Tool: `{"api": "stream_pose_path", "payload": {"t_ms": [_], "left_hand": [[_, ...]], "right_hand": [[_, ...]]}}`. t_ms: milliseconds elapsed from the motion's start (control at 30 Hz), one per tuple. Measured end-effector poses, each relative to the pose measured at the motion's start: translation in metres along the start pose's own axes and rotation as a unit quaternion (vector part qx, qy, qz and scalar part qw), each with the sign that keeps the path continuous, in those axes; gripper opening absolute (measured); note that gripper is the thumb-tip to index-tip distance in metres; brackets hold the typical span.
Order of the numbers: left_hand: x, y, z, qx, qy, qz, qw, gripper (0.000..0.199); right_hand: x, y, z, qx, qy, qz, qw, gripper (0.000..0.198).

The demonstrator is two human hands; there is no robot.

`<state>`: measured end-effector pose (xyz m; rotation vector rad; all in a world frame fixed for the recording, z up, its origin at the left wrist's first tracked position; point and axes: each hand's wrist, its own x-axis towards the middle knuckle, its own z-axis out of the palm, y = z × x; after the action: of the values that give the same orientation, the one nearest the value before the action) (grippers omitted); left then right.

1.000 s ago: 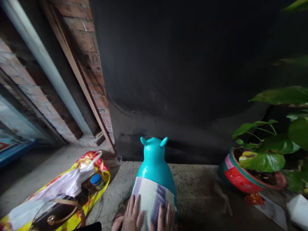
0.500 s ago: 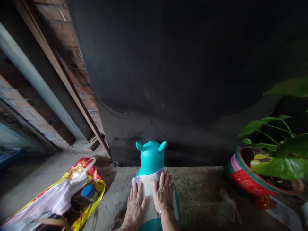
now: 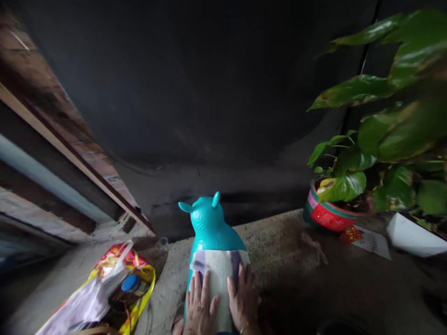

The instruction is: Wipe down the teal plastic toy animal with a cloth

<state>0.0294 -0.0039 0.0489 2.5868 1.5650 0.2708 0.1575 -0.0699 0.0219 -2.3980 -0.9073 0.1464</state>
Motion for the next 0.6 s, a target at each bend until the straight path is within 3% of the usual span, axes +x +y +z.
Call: {"api": "stream_pose_path", "payload": {"t_ms": [100,200,300,433,600], "left_hand": [[-0.021,0.001,-0.001,0.012,0.000,0.045,0.999,0.061],[-0.025,0.003,-0.001,0.023,0.000,0.049,0.999,0.062],[-0.018,0.011,-0.001,0.047,0.019,0.038,0.998,0.063],[0.007,0.026,-0.005,0.061,0.043,0.009,0.997,0.059],[0.055,0.035,-0.011,0.029,0.078,0.004,0.997,0.058]], "right_hand": [[-0.038,0.023,0.007,0.031,0.056,0.036,0.997,0.081],[-0.038,0.028,0.008,0.044,0.049,0.037,0.997,0.080],[-0.005,0.020,0.001,0.054,-0.002,0.017,0.998,0.065],[0.056,0.003,-0.003,0.033,-0.055,-0.098,0.993,0.049],[0.127,-0.020,0.008,0.062,-0.070,-0.137,0.986,0.054]]}}
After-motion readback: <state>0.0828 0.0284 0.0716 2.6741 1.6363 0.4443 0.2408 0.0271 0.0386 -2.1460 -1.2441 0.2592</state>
